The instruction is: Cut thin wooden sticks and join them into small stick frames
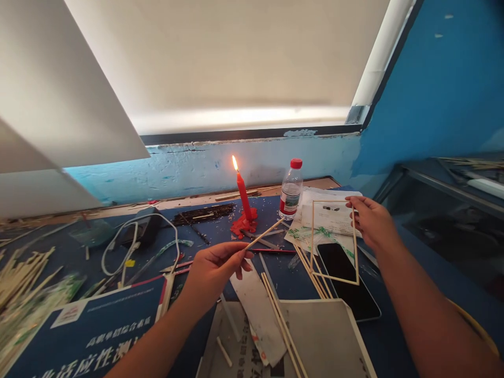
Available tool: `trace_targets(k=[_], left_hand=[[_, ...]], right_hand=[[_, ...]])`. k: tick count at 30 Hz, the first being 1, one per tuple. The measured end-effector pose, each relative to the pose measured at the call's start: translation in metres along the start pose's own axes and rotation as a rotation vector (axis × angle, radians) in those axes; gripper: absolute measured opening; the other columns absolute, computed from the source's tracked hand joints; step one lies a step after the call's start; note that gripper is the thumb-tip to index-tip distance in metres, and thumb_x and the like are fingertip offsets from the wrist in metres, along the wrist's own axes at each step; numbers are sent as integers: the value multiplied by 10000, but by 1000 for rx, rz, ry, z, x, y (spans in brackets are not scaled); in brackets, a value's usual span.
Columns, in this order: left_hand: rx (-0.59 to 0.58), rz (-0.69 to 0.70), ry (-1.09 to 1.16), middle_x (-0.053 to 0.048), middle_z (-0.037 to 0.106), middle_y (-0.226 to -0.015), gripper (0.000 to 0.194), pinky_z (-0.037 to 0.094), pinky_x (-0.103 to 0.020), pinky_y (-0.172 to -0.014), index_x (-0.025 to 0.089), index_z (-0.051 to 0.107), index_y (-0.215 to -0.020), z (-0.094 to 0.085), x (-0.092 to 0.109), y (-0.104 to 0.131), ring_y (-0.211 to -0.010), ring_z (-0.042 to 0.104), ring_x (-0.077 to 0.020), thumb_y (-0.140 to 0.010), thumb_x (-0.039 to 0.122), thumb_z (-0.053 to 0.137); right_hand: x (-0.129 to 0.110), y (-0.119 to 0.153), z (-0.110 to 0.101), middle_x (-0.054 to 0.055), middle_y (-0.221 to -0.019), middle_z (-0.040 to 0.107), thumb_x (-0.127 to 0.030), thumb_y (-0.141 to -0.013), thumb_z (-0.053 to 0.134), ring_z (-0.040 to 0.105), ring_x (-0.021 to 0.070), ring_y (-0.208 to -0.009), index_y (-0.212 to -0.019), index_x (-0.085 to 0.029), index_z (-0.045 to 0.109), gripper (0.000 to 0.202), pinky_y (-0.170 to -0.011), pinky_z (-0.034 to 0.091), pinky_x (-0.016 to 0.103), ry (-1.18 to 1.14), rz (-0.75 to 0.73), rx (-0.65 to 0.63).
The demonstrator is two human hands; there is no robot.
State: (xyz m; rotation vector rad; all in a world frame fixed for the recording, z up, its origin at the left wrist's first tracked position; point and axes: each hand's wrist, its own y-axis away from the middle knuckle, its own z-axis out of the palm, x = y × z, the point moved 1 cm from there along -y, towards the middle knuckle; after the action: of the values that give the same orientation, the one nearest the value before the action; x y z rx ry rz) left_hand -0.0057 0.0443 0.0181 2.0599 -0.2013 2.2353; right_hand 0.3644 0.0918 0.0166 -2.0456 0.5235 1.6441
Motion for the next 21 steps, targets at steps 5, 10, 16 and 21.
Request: trace_targets(k=[5, 10, 16, 21], left_hand=[[-32, -13, -40, -105, 816, -794, 231, 546, -257, -502, 130, 800, -912, 1, -2, 2, -587, 702, -178, -799, 332, 794], [-32, 25, -114, -111, 814, -834, 240, 549, -270, -515, 131, 766, -958, 3, 0, 4, -624, 712, -190, -849, 343, 735], [9, 117, -305, -88, 818, -837, 199, 556, -268, -588, 148, 757, -1011, 4, 0, 12, -672, 723, -183, -898, 286, 670], [21, 212, -476, -56, 825, -837, 193, 574, -285, -670, 188, 779, -1031, 7, 8, 21, -730, 754, -199, -884, 246, 667]], right_hand=[[20, -12, -2, 103, -1302, 649, -339, -1003, 653, 679, 254, -1079, -1300, -178, 624, 339, -899, 588, 462, 257, 12, 80], [19, -4, -2, 113, -1365, 614, -336, -989, 667, 631, 282, -1178, -1291, -190, 633, 337, -983, 537, 506, 471, -97, 135], [-5, 23, 12, 202, -1545, 389, -391, -847, 733, 230, 453, -1496, -1100, -196, 702, 321, -1185, 200, 628, 436, -327, 70], [-29, 52, 25, 137, -1195, 706, -566, -959, 577, 671, 312, -1079, -1196, -225, 674, 427, -893, 540, 461, 201, -348, -397]])
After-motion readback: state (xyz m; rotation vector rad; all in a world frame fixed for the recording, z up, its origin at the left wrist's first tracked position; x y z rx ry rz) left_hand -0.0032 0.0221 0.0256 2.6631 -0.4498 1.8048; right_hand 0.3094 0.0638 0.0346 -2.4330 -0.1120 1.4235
